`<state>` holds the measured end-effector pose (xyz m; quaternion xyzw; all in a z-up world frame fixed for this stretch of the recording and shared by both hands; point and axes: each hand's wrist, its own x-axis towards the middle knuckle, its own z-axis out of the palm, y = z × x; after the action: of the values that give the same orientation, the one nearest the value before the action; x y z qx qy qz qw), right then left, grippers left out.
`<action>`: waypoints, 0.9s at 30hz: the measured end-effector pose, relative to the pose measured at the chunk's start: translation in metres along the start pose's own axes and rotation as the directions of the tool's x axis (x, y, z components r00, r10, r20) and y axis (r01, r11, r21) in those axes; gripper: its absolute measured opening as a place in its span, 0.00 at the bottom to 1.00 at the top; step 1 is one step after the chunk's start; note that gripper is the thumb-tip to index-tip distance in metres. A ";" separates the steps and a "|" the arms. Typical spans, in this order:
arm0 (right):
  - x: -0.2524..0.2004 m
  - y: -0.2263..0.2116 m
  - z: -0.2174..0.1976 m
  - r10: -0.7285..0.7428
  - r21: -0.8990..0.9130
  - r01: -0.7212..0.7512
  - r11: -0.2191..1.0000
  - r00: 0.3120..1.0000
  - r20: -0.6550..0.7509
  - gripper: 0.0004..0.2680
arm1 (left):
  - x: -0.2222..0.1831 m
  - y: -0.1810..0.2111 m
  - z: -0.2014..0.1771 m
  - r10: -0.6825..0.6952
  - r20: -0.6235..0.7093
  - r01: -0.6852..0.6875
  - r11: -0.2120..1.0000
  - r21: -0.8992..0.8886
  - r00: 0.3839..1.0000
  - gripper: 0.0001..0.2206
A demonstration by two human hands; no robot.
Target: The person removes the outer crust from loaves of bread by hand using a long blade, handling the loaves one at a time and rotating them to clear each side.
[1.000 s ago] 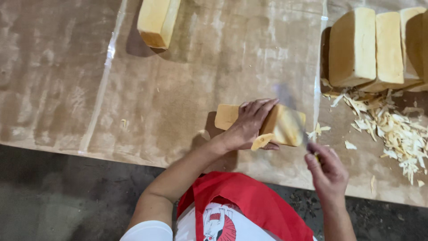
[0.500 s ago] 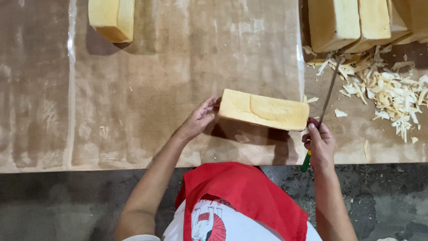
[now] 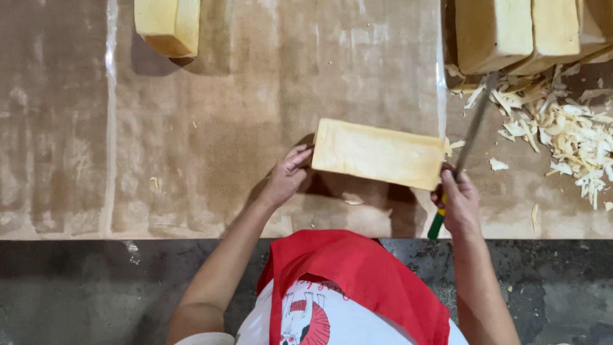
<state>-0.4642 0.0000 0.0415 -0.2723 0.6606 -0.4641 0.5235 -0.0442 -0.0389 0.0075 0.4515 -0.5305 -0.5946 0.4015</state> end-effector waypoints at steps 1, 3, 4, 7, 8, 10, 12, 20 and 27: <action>0.004 0.005 0.007 -0.002 -0.015 0.003 1.000 0.999 0.039 0.10 | 0.000 -0.008 -0.002 0.000 0.002 0.000 1.000 0.001 1.000 0.28; 0.017 0.000 0.014 -0.009 -0.029 0.011 1.000 0.996 0.085 0.09 | 0.004 -0.018 -0.007 -0.202 -0.009 0.202 0.977 0.066 0.979 0.28; 0.022 -0.005 0.012 -0.016 -0.051 0.020 0.998 0.998 0.064 0.09 | 0.007 -0.022 -0.009 -0.205 -0.013 0.206 0.976 0.065 0.979 0.28; 0.032 -0.014 0.011 -0.018 -0.072 0.022 0.997 0.999 0.046 0.09 | 0.029 -0.022 -0.020 -0.300 -0.031 0.292 0.944 -0.155 0.953 0.25; 0.034 -0.015 0.009 -0.016 -0.069 0.019 0.997 0.999 0.041 0.09 | 0.039 -0.019 -0.020 -0.314 -0.100 0.304 0.947 -0.099 0.944 0.22; 0.039 -0.011 0.008 0.006 -0.053 -0.004 0.999 0.999 0.035 0.09 | 0.053 -0.010 -0.015 -0.320 -0.166 0.317 0.947 -0.045 0.933 0.22; 0.045 -0.005 0.006 0.021 -0.035 -0.020 0.999 0.999 0.040 0.09 | 0.066 0.002 -0.007 -0.320 -0.297 0.433 0.742 0.513 0.900 0.27; 0.057 -0.064 0.044 -0.164 0.083 0.154 0.985 0.977 0.136 0.08 | 0.110 0.089 0.011 -0.140 -0.210 0.057 0.932 -0.357 0.968 0.49; 0.066 -0.078 0.087 -0.314 -0.139 0.334 0.932 0.938 0.151 0.12 | 0.171 0.115 -0.087 0.588 -0.541 -0.441 0.809 0.389 0.601 0.47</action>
<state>-0.4121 -0.1173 0.0809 -0.4481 0.6077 -0.4706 0.4565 -0.0064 -0.2391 0.0999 0.4930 -0.5299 -0.2010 0.6601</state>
